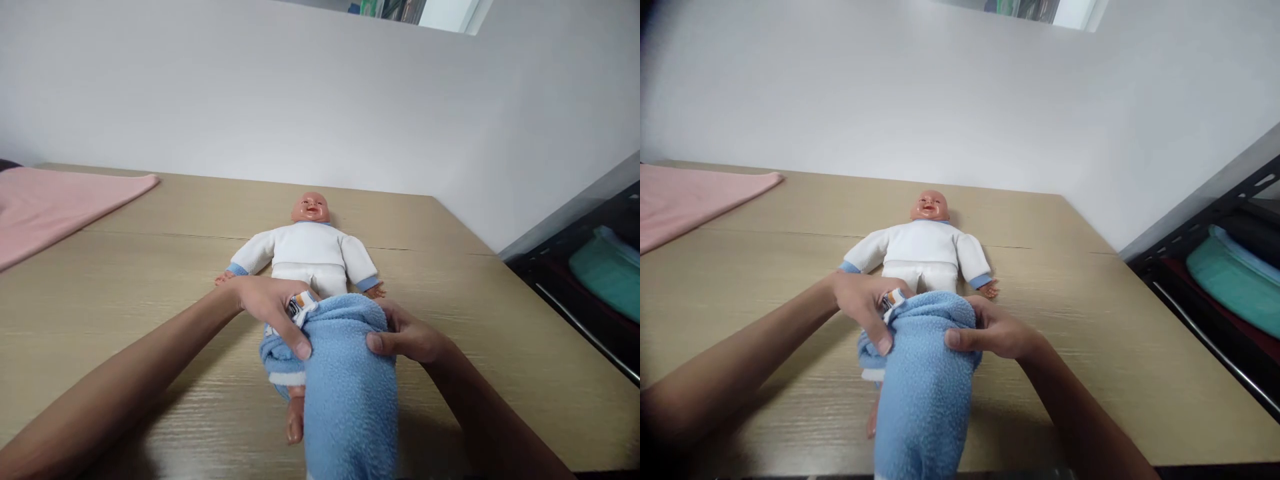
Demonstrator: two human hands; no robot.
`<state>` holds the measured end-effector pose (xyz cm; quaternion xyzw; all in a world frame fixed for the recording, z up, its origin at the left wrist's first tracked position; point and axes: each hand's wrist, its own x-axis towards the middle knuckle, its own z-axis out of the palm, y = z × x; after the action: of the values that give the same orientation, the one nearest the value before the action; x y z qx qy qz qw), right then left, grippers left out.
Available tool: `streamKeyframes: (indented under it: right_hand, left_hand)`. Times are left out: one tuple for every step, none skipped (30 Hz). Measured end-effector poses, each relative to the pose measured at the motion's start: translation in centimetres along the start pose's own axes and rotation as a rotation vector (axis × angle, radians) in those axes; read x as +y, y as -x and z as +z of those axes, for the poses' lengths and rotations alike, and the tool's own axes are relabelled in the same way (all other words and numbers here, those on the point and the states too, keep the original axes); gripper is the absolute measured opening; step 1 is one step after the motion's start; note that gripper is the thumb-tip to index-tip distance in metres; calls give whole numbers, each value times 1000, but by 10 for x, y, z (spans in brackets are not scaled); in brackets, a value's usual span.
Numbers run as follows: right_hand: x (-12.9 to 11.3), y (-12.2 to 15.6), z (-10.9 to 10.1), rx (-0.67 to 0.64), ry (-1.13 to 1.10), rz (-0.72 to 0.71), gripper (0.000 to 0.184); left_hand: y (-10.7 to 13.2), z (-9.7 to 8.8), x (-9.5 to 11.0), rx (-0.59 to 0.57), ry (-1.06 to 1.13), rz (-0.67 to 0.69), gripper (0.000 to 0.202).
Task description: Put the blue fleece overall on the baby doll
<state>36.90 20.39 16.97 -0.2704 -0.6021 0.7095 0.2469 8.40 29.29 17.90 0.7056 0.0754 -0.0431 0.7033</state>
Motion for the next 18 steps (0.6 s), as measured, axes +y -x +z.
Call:
streamKeyframes:
  right_hand:
    - [-2,1,1,-40,7,19,59]
    - [-4,2,1,-87,28,43,61]
    - [-6,4,1,-136,60,76,64]
    - [-7,5,1,-180,95,115,65]
    - [-8,6,1,-212,124,157,66]
    - [-9,7,1,-230,140,193,65]
    - [-9,8,0,-228,139,214,64]
    - [-8,9,0,-210,124,214,63]
    - [-6,9,0,-184,98,196,61]
    - [-3,9,-1,-152,64,164,59]
    - [0,9,-1,-115,24,125,58]
    - [4,8,-1,-69,-23,83,56]
    - [8,7,-1,-18,-78,47,55]
    - [12,5,0,30,-138,24,55]
    - [16,3,1,72,-195,16,54]
    - [19,2,2,104,-241,22,53]
    - [22,0,3,119,-273,40,52]
    - [23,-2,4,120,-284,61,50]
  left_hand:
    - [0,0,0,22,10,41,31]
    - [0,1,0,47,21,77,32]
    - [0,2,1,71,24,104,34]
    - [0,3,2,93,15,121,38]
    - [0,4,4,113,-6,127,41]
    - [-1,6,6,131,-37,126,43]
    - [-2,7,8,148,-70,117,45]
    - [-3,8,9,162,-98,109,45]
    - [-4,9,9,170,-113,98,45]
    - [-4,9,9,170,-114,83,45]
    - [-4,8,7,153,-96,68,46]
    - [-4,7,4,124,-65,56,49]
    - [-4,5,1,87,-30,50,53]
    - [-4,4,-3,48,1,50,56]
    - [-3,2,-6,14,21,50,58]
    - [-3,1,-8,-5,31,50,58]
    - [-3,0,-9,-2,36,49,57]
    - [-4,0,-10,17,37,47,55]
